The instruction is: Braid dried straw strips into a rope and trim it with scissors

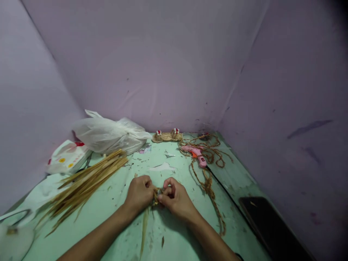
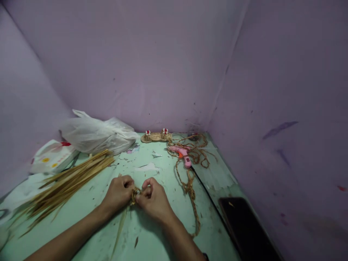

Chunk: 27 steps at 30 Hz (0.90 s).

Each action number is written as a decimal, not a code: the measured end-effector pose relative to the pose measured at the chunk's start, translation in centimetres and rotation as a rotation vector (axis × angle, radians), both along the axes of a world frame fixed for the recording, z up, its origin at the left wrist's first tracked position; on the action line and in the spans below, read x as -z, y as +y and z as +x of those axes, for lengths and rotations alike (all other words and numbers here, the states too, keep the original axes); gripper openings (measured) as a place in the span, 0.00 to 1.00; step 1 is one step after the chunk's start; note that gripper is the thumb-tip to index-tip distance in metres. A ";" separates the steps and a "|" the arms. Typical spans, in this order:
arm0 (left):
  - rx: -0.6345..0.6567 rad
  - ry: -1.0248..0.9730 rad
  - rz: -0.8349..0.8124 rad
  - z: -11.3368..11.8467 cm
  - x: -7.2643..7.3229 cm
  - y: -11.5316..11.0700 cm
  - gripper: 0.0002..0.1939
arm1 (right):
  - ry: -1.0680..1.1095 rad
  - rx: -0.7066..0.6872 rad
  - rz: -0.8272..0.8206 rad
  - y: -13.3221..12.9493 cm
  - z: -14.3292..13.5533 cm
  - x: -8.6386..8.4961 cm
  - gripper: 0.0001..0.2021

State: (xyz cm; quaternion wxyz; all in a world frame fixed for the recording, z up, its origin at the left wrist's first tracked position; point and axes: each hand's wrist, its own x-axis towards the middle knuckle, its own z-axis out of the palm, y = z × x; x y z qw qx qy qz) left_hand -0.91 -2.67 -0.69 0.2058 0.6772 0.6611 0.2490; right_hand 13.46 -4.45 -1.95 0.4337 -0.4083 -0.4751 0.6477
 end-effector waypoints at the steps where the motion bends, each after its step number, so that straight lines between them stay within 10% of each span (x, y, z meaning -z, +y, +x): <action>1: -0.002 0.006 0.063 0.1 0.1 -0.3 0.06 | -0.009 -0.009 -0.008 0.0 -0.1 0.2 0.12; 11: -0.025 0.040 0.408 0.4 0.9 -0.6 0.05 | -0.383 0.277 0.114 -0.4 -1.0 0.0 0.04; 15: -0.034 0.023 0.475 0.4 0.7 -0.6 0.05 | -0.397 0.093 0.177 -0.5 -0.8 -0.7 0.11; 27: 0.205 -0.473 0.537 1.2 0.0 -4.0 0.07 | 0.165 -0.346 -0.409 -1.8 -0.1 -2.9 0.12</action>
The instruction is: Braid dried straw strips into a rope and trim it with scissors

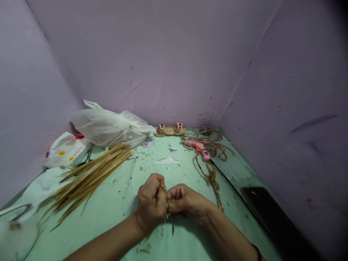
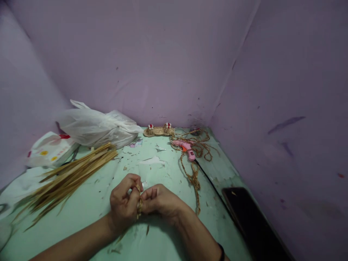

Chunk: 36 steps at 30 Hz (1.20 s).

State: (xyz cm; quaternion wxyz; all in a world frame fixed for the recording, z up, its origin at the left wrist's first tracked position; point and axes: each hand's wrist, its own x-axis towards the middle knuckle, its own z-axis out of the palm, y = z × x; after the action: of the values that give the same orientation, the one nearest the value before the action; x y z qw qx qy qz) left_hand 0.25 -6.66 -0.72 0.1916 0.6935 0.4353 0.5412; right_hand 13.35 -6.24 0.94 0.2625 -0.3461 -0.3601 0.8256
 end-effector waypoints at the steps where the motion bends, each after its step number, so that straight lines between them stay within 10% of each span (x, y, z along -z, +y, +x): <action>1: 0.027 -0.016 -0.027 0.0 -0.1 -0.2 0.07 | 0.010 -0.017 -0.006 -0.1 -0.1 -0.2 0.12; 19: 0.108 0.179 -0.199 -0.5 -0.1 1.5 0.07 | -0.581 0.392 0.546 1.6 0.6 1.8 0.02; 26: 0.180 0.063 -0.242 0.2 -0.1 2.6 0.08 | -0.512 0.386 0.475 2.9 0.5 1.8 0.01; 36: -0.089 -0.045 -0.620 2.2 1.6 8.3 0.06 | -0.558 0.449 0.486 9.4 1.6 1.6 0.05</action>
State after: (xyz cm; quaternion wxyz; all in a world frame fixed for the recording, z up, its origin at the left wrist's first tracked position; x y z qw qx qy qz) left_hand 2.42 1.69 -2.30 0.3796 0.5700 0.6052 0.4059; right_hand 14.94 3.14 -0.70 0.4022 -0.5539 -0.5168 0.5142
